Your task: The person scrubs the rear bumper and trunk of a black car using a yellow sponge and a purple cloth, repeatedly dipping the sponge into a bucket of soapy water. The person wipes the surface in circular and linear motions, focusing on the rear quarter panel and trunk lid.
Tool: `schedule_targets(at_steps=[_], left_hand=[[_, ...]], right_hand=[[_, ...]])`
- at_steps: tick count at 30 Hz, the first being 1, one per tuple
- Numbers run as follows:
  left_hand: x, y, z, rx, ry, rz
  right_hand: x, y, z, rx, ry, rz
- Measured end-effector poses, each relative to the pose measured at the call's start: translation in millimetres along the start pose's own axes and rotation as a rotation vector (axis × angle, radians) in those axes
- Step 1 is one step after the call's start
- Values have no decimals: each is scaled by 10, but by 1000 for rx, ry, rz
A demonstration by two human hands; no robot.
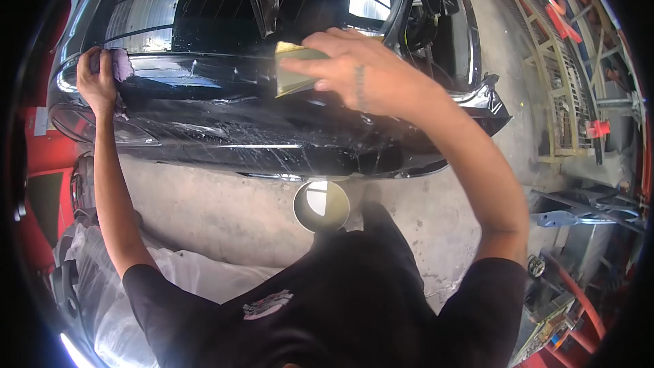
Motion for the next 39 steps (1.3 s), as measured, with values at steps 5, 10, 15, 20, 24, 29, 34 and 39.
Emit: schedule_targets(at_steps=[5,10,15,20,24,29,34,39], left_hand=[[-15,63,-47,37,-8,-5],[-59,48,31,13,-11,-2],[44,128,-77,26,5,19],[11,111,22,-14,39,18],[-12,152,-30,-20,18,-13],[7,145,39,-14,38,37],[-34,166,-45,-43,47,-11],[-9,111,-12,16,16,5]], right_hand=[[-321,109,-90,-42,84,-12],[61,-53,15,49,113,-87],[-230,51,7,-14,147,-58],[132,-71,-30,34,167,-118],[-246,-2,-55,-10,124,-40],[262,-180,3,82,142,-32],[-179,-12,-27,18,82,34],[417,-358,92,-24,228,-120]])
Point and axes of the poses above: each hand's wrist, its own x-axis towards the middle knuckle, its own z-axis out of the palm, y = z × x, the point moved 4 cm from there along x, towards the middle knuckle, and after that the axes turned 5 degrees about -z, right-handed, at the moved point
